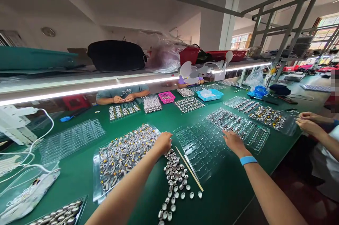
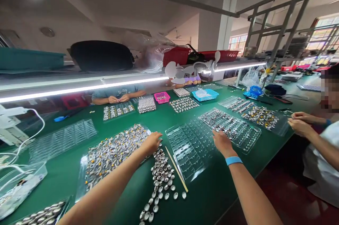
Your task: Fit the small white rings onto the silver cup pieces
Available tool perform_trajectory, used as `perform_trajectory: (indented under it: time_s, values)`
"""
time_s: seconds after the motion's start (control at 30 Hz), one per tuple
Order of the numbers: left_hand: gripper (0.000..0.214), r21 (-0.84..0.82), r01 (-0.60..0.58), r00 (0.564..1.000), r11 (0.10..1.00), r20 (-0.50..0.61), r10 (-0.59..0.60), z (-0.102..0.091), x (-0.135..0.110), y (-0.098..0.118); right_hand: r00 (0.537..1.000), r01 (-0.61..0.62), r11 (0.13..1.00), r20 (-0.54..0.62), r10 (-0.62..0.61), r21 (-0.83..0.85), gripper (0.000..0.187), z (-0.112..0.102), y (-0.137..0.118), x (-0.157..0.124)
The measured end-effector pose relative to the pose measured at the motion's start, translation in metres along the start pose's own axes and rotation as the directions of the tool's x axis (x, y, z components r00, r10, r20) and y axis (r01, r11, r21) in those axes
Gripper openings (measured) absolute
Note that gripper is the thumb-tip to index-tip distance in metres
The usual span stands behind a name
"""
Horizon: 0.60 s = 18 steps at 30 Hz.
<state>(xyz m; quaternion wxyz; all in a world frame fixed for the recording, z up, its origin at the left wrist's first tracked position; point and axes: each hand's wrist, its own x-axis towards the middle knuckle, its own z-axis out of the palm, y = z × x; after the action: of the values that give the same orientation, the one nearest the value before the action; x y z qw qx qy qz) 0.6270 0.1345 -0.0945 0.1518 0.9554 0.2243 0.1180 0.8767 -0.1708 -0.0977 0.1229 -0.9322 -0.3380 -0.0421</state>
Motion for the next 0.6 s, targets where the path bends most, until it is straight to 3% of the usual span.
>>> perform_trajectory:
  time_s: [0.13,0.27,0.47,0.6]
  values:
    - [0.028,0.089,0.007,0.983,0.996,0.180,-0.023,0.002,0.025,-0.001,0.998,0.054,0.998,-0.029,-0.055,-0.038,0.040,0.012,-0.004,-0.010]
    - [0.030,0.152,0.011,0.961,0.988,0.272,-0.052,0.007,0.035,0.003,0.986,0.142,0.989,-0.086,-0.146,-0.047,0.039,0.011,-0.019,-0.029]
    - [0.028,0.195,-0.046,0.924,0.980,0.381,-0.033,0.019,0.033,0.012,0.937,0.330,0.944,-0.127,-0.325,0.016,0.035,0.001,-0.058,-0.080]
    - [0.027,0.186,-0.088,0.909,0.979,0.418,0.003,0.026,0.018,0.023,0.884,0.458,0.880,-0.168,-0.437,0.124,0.033,-0.003,-0.085,-0.109]
